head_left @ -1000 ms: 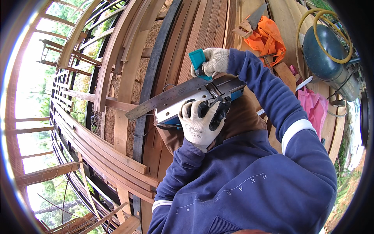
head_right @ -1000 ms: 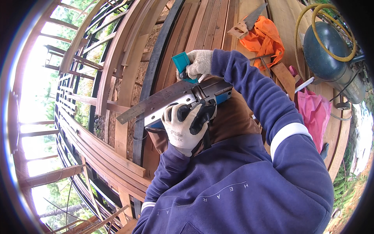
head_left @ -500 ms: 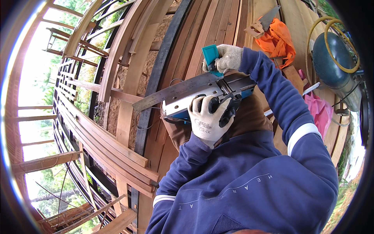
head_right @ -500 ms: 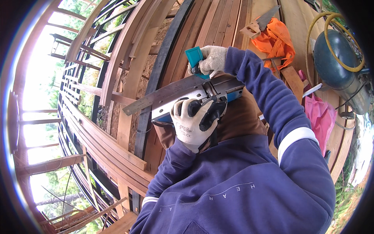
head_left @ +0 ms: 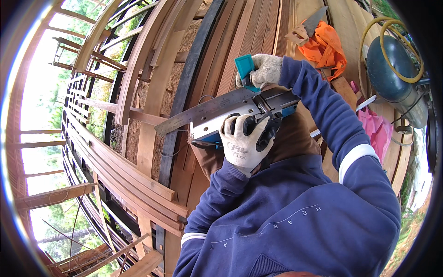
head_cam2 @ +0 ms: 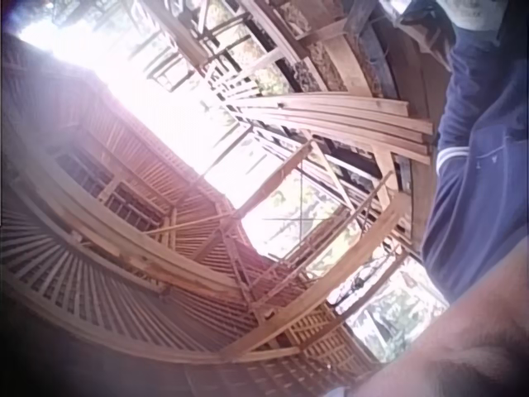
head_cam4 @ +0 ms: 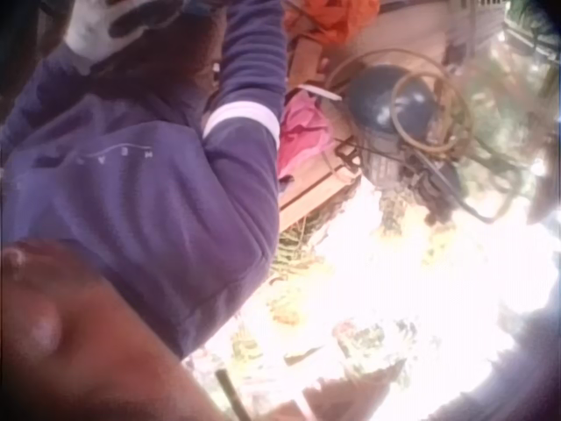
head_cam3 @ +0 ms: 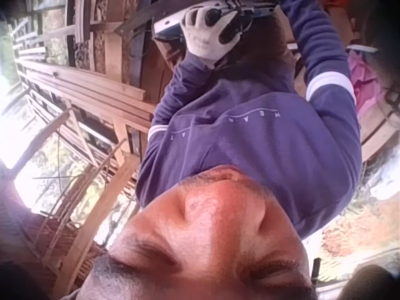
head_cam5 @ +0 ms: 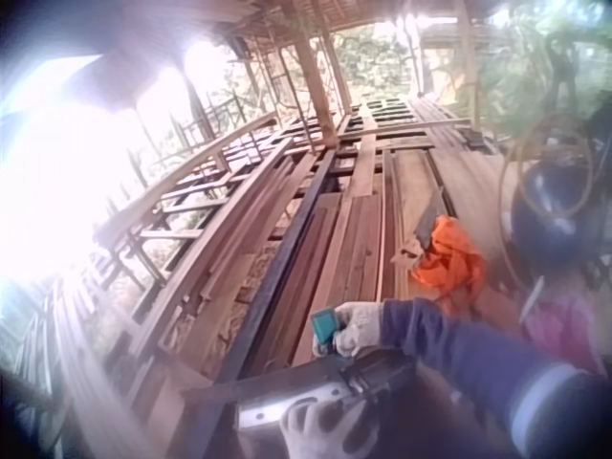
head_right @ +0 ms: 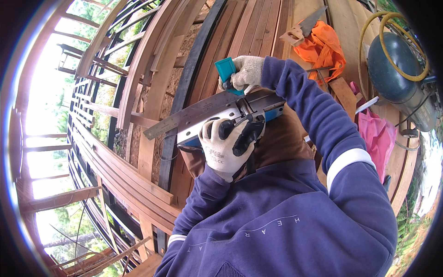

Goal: The person adjusts the blades of a power planer using a straight edge and a rod to align the cutting edges.

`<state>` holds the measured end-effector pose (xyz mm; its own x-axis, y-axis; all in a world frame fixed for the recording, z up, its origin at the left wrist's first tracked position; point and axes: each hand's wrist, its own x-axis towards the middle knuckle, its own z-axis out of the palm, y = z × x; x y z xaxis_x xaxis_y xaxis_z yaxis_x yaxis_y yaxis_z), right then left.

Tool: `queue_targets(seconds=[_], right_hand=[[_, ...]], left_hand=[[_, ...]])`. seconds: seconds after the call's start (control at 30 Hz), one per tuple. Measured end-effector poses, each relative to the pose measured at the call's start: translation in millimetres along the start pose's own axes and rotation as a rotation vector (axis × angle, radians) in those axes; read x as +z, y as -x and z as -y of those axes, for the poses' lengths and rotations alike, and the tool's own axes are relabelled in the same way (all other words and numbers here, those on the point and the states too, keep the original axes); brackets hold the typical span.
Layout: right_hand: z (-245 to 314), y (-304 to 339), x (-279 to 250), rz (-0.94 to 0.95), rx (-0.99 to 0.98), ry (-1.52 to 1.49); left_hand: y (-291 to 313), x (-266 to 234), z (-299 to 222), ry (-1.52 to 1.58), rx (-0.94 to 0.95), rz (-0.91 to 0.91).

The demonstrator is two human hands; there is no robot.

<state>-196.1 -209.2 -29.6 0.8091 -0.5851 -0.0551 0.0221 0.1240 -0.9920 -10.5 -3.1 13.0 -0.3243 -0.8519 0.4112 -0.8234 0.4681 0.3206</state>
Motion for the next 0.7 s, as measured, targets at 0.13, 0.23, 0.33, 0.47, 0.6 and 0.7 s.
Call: queue_targets(seconds=[0.13, 0.23, 0.33, 0.47, 0.6, 0.7], right_hand=[[-1.9, -0.5, -1.1, 0.013, 0.001, -0.042], [-7.6, -1.7, -5.4, 0.010, -0.007, -0.042], [-3.5, -2.0, -3.6, -0.010, 0.031, -0.005], [-0.2, -0.4, -1.1, -0.019, 0.040, -0.010], [-1.1, -0.5, -2.3, 0.010, 0.006, -0.027], [-6.4, -3.4, -3.8, 0.031, -0.019, -0.044]], left_hand=[[-0.1, 0.1, 0.6, 0.003, 0.004, -0.005], [-1.3, -0.6, -1.1, 0.000, 0.002, 0.002], [-1.1, -1.7, -0.7, -0.007, -0.008, 0.022], [-1.2, -2.3, -0.3, -0.004, 0.001, 0.022], [-0.9, -0.4, 0.6, -0.004, 0.015, 0.015], [-1.8, -2.1, -0.2, 0.001, 0.017, 0.018]])
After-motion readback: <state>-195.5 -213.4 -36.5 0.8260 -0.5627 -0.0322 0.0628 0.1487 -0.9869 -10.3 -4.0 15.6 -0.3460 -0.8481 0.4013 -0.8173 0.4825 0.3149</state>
